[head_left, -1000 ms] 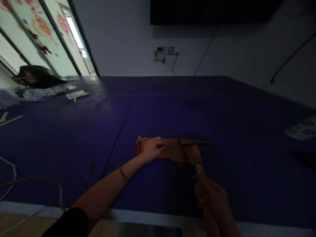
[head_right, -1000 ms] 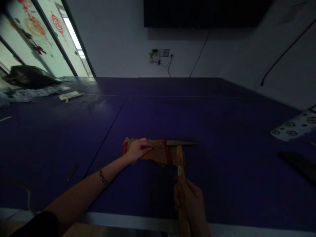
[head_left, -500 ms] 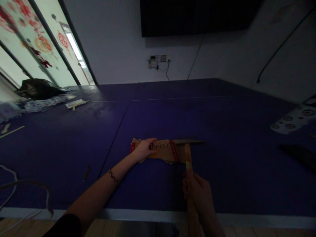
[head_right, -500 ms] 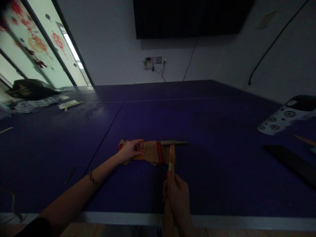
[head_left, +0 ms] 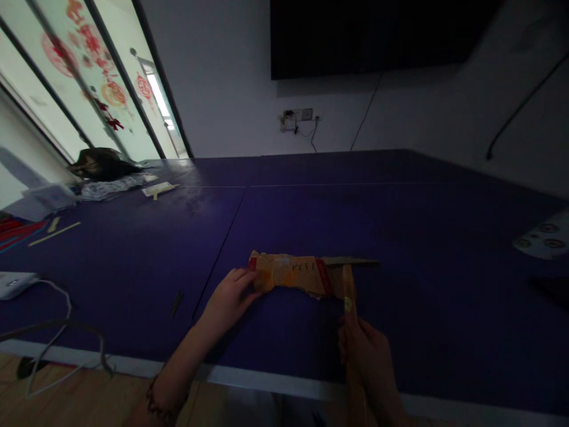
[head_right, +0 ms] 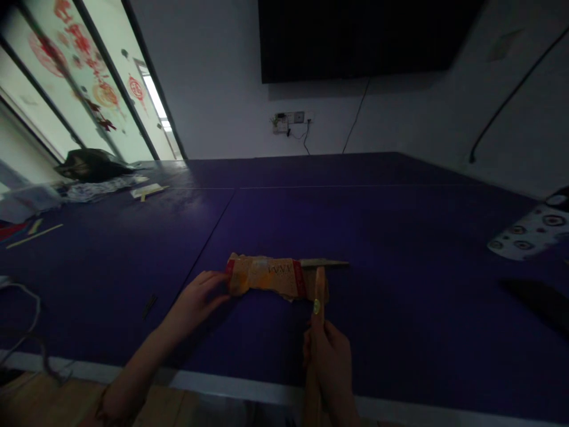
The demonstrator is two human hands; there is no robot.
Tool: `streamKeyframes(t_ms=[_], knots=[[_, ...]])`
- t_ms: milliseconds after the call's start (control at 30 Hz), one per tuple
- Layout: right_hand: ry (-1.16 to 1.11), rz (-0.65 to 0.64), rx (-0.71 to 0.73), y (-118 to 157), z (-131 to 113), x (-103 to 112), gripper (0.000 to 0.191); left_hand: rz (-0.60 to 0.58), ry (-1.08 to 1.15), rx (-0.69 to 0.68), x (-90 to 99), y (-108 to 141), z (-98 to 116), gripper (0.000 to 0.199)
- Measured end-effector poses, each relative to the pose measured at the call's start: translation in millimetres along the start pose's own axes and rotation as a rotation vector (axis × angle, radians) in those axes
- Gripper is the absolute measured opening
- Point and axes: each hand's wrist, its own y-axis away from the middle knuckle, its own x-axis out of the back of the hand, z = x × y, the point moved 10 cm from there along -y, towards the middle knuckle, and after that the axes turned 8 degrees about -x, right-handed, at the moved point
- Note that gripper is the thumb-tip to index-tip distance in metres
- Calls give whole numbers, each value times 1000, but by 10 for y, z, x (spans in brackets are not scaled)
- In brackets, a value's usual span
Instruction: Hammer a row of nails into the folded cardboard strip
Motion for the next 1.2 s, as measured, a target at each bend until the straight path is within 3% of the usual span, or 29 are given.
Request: streamKeyframes(t_ms=[133, 200, 300, 633, 867, 1000, 1100, 1200], knots=[[58, -2, -16, -23, 26, 31, 44, 276, -153, 326, 475, 767, -600, 24], [74, 11, -22, -21, 26, 52, 45, 291, -253, 500, 574, 1103, -879, 24], [58, 26, -41, -23, 37, 75, 47, 200, -339, 617, 574, 1346, -1108, 26], [17, -8, -71, -91, 123, 87, 46, 17, -793, 584, 520, 1200, -1012, 31], [32, 8, -87, -55, 102, 93, 49, -28, -733, 545, 462, 1176, -965, 30], [32, 7, -84, -72, 120, 105, 49, 15, -694, 536, 475, 1178, -961, 29], [24, -9, -91, -95, 151, 107, 49, 39, -654, 550, 491, 1209, -1029, 25], [19, -16, -100, -93, 151, 99, 50, -23, -531, 571, 463, 1217, -1152, 24]])
